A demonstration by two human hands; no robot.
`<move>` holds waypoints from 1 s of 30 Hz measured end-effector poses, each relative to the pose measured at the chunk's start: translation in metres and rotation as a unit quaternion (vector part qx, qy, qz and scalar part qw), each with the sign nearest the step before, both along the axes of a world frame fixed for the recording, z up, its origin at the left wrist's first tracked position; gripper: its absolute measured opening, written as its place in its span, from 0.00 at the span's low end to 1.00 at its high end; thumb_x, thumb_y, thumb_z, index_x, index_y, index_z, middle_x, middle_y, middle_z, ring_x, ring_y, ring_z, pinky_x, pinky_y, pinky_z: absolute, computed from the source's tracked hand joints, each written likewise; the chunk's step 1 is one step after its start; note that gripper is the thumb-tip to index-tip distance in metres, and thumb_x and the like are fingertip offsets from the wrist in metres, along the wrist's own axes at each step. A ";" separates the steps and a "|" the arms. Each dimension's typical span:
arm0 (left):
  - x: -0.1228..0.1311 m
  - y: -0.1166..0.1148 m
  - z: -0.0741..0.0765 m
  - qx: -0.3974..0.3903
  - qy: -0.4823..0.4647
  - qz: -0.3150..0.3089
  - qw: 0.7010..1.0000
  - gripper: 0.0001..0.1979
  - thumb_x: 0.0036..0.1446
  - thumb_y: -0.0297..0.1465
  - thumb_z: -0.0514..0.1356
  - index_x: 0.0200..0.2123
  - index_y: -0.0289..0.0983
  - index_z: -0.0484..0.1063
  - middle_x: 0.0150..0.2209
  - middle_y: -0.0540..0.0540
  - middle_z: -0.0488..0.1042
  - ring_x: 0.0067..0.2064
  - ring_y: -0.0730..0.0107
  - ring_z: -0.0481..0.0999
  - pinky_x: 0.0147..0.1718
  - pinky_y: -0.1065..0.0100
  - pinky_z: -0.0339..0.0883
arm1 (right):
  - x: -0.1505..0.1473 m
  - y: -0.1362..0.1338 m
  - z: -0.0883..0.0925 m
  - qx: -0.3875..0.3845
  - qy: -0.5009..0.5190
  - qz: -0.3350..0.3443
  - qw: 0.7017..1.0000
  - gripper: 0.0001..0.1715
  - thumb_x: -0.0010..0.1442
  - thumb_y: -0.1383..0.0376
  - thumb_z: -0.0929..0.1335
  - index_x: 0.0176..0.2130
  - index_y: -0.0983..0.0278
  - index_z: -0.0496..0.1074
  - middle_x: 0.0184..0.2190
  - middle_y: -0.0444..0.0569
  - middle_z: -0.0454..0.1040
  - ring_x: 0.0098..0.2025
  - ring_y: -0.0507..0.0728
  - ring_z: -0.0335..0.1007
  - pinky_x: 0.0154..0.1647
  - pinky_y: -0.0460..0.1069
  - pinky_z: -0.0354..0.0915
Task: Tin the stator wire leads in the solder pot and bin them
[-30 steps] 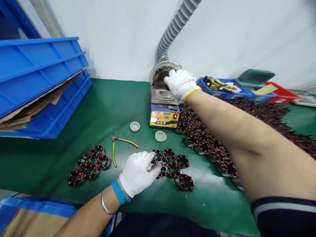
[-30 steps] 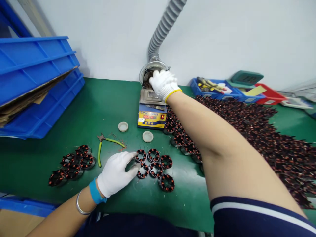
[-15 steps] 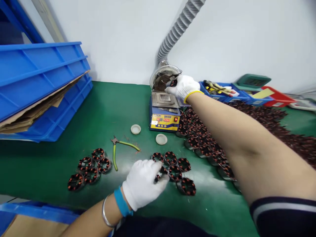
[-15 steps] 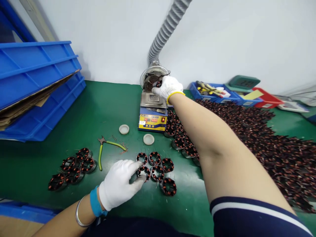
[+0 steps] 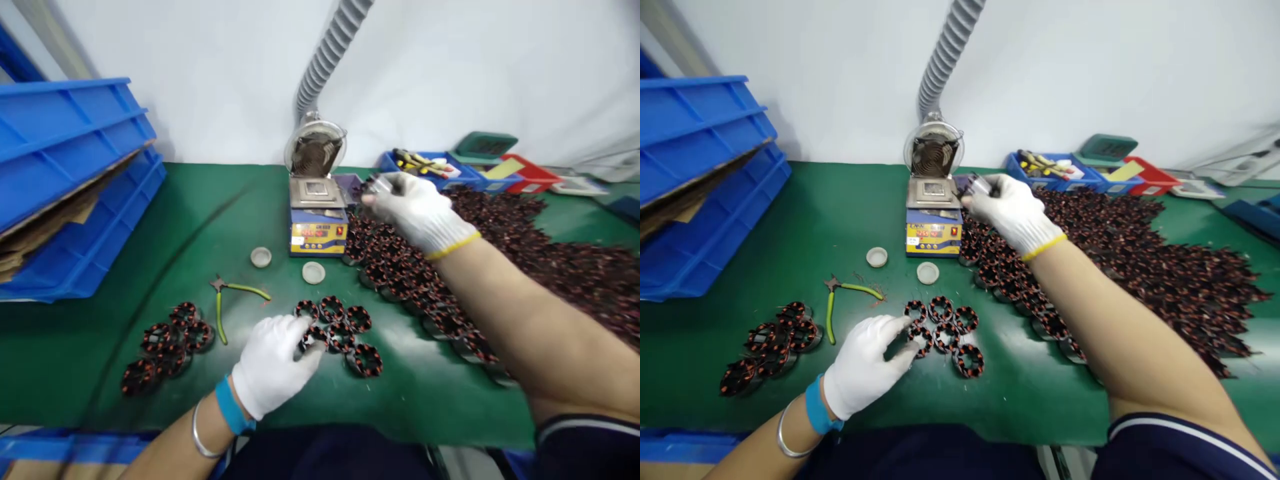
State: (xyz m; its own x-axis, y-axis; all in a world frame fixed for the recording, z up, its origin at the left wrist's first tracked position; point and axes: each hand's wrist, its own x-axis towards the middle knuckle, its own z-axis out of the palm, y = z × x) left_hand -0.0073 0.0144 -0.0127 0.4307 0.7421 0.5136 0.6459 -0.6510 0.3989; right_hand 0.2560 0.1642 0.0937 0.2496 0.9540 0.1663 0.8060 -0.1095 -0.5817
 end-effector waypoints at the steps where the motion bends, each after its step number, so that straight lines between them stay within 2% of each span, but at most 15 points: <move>1: 0.000 -0.001 0.002 0.005 -0.004 -0.005 1.000 0.08 0.65 0.34 0.58 0.43 0.36 0.74 0.32 0.45 0.80 0.32 0.61 0.81 0.33 0.62 0.75 | 0.007 -0.026 -0.012 -0.004 0.055 0.001 0.998 0.37 0.53 0.53 0.71 0.57 0.68 0.70 0.43 0.54 0.78 0.37 0.53 0.72 0.45 0.51 0.70; 3: 0.001 -0.002 0.007 0.012 -0.013 -0.015 1.000 0.10 0.67 0.34 0.56 0.45 0.36 0.73 0.34 0.43 0.81 0.34 0.60 0.81 0.35 0.61 0.75 | 0.018 -0.081 -0.039 -0.022 0.143 -0.006 0.990 0.46 0.48 0.55 0.73 0.62 0.65 0.65 0.48 0.57 0.77 0.35 0.55 0.72 0.40 0.52 0.73; 4: 0.001 -0.003 0.010 0.010 -0.014 -0.021 1.000 0.10 0.68 0.34 0.56 0.46 0.36 0.73 0.35 0.43 0.81 0.35 0.60 0.82 0.36 0.60 0.75 | 0.022 -0.108 -0.053 -0.035 0.152 -0.018 0.988 0.48 0.46 0.55 0.74 0.63 0.64 0.64 0.52 0.58 0.76 0.36 0.56 0.74 0.39 0.53 0.74; 7: 0.000 -0.005 0.016 -0.004 -0.009 -0.041 0.999 0.12 0.69 0.35 0.55 0.48 0.35 0.71 0.38 0.41 0.82 0.36 0.58 0.82 0.37 0.59 0.76 | 0.028 -0.172 -0.093 -0.075 0.138 -0.076 0.985 0.40 0.48 0.51 0.72 0.57 0.60 0.68 0.51 0.57 0.77 0.43 0.61 0.77 0.45 0.57 0.76; 10: -0.002 -0.007 0.017 -0.012 0.000 -0.048 0.999 0.12 0.69 0.36 0.55 0.48 0.35 0.71 0.39 0.40 0.82 0.38 0.58 0.83 0.38 0.59 0.76 | 0.026 -0.200 -0.126 -0.102 0.061 -0.115 0.986 0.32 0.51 0.49 0.72 0.53 0.57 0.70 0.51 0.54 0.78 0.49 0.63 0.78 0.53 0.59 0.74; 13: -0.003 -0.008 0.015 -0.009 -0.001 -0.043 0.999 0.11 0.68 0.35 0.56 0.49 0.37 0.71 0.40 0.41 0.82 0.39 0.60 0.83 0.41 0.60 0.77 | 0.021 -0.201 -0.143 -0.102 0.017 -0.073 0.992 0.28 0.55 0.50 0.70 0.51 0.59 0.71 0.52 0.55 0.79 0.53 0.64 0.77 0.58 0.60 0.72; 15: -0.003 -0.007 0.014 -0.008 -0.003 -0.037 0.999 0.10 0.67 0.34 0.56 0.48 0.37 0.71 0.40 0.42 0.82 0.39 0.61 0.83 0.41 0.61 0.77 | 0.022 -0.202 -0.144 -0.105 -0.002 0.003 0.995 0.28 0.60 0.51 0.67 0.54 0.61 0.71 0.55 0.56 0.77 0.57 0.64 0.75 0.60 0.60 0.71; 18: -0.002 -0.006 0.013 -0.014 -0.006 -0.032 0.999 0.10 0.66 0.33 0.57 0.48 0.38 0.72 0.39 0.43 0.82 0.38 0.61 0.83 0.40 0.62 0.77 | 0.028 -0.211 -0.136 -0.089 -0.051 0.103 0.989 0.32 0.63 0.52 0.65 0.61 0.62 0.68 0.61 0.57 0.72 0.63 0.64 0.70 0.63 0.60 0.69; 21: -0.001 -0.005 0.013 -0.012 -0.005 -0.040 0.999 0.10 0.66 0.33 0.57 0.48 0.37 0.72 0.38 0.43 0.82 0.37 0.61 0.83 0.39 0.62 0.77 | 0.027 -0.218 -0.122 -0.017 -0.131 0.123 0.984 0.32 0.64 0.52 0.66 0.62 0.63 0.67 0.60 0.59 0.72 0.62 0.65 0.70 0.64 0.61 0.68; 23: 0.000 -0.005 0.013 -0.009 0.000 -0.041 0.999 0.10 0.66 0.33 0.57 0.48 0.38 0.73 0.38 0.43 0.82 0.37 0.61 0.83 0.38 0.62 0.78 | 0.015 -0.216 -0.111 -0.012 -0.188 0.144 0.971 0.30 0.66 0.53 0.64 0.63 0.63 0.67 0.57 0.60 0.74 0.59 0.65 0.71 0.61 0.60 0.69; 27: -0.001 -0.004 0.013 -0.010 -0.004 -0.037 0.999 0.10 0.66 0.33 0.57 0.48 0.39 0.73 0.38 0.44 0.82 0.38 0.62 0.83 0.39 0.63 0.78 | -0.020 -0.199 -0.089 -0.149 -0.295 0.186 0.925 0.32 0.67 0.60 0.62 0.67 0.61 0.64 0.63 0.60 0.69 0.48 0.65 0.77 0.47 0.56 0.73; 30: -0.002 -0.003 0.014 0.007 -0.004 -0.036 0.999 0.09 0.67 0.34 0.57 0.47 0.38 0.72 0.37 0.44 0.82 0.37 0.62 0.83 0.37 0.63 0.78 | -0.030 -0.189 -0.078 -0.226 -0.345 0.207 0.887 0.34 0.67 0.59 0.61 0.70 0.53 0.59 0.69 0.57 0.60 0.44 0.65 0.77 0.39 0.55 0.73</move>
